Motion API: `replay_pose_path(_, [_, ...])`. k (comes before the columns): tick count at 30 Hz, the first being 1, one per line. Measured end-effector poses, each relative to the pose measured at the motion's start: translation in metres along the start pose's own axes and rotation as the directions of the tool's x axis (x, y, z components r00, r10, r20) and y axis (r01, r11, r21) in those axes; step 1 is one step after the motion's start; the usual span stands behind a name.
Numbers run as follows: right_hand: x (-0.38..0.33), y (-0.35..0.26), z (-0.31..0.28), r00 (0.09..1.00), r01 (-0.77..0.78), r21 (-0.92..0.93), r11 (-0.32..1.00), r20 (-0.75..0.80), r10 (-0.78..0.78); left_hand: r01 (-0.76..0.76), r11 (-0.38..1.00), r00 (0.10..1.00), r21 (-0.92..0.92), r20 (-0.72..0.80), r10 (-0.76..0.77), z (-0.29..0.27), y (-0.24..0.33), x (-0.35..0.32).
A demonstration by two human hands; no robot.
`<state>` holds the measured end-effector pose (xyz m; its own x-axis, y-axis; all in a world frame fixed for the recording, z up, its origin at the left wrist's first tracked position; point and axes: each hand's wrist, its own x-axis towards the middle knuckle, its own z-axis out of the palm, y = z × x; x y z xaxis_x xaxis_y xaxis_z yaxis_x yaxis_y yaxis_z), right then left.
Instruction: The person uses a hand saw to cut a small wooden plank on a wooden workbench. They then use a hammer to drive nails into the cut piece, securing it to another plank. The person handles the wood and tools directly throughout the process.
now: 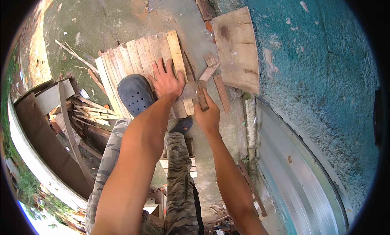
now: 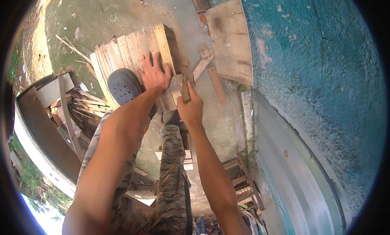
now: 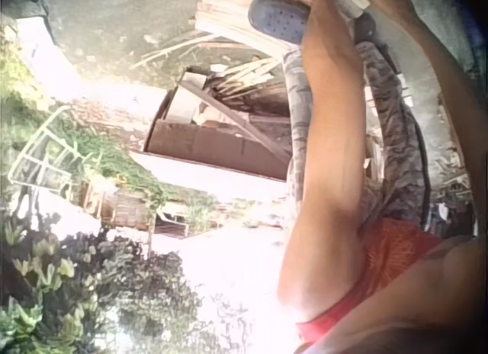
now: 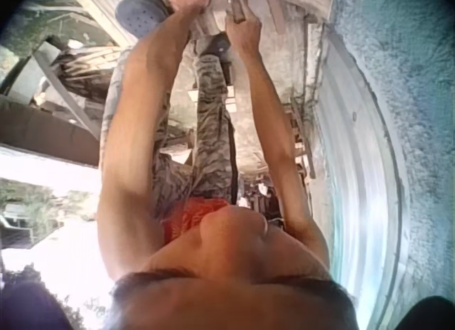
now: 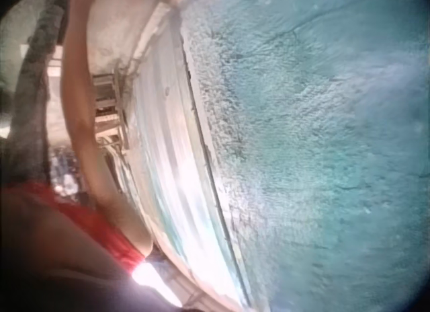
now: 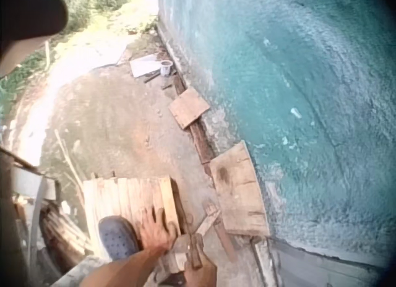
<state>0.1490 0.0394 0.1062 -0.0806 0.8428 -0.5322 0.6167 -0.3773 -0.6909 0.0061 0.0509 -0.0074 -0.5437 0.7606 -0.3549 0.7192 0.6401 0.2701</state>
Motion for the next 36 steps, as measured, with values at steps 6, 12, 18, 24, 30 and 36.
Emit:
replay_pose_path(6, [-0.173, -0.02, -0.096, 0.98, -0.158, -0.041, 0.987, 0.117, 0.162, 0.009, 1.0, 1.0, 0.007, 0.003, -0.009, -0.001, -0.002, 0.002])
replay_pose_path(12, [-0.024, 0.029, -0.012, 0.998, -0.035, 0.219, 0.975, 0.057, 0.023, -0.005, 1.0, 1.0, 0.012, -0.002, 0.005, 0.005, -0.005, 0.005])
replay_pose_path(18, [-0.072, 0.037, -0.018, 0.995, -0.091, 0.038, 0.995, 0.042, 0.089, 0.002, 1.0, 1.0, -0.024, -0.013, -0.003, 0.004, -0.004, 0.006])
replay_pose_path(24, [-0.191, -0.014, -0.105, 0.993, -0.043, -0.066, 0.997, 0.109, 0.05, -0.01, 1.0, 1.0, 0.003, -0.018, 0.01, 0.002, -0.003, 0.004])
replay_pose_path(30, [0.01, 0.043, 0.017, 0.996, 0.087, 0.052, 0.995, -0.034, -0.085, -0.01, 1.0, 0.999, 0.012, -0.033, 0.011, 0.003, -0.001, 0.007])
replay_pose_path(36, [-0.129, 0.033, -0.051, 0.99, -0.097, 0.054, 0.994, 0.104, 0.091, -0.021, 1.0, 0.998, 0.024, -0.052, 0.022, 0.005, -0.005, 0.005])
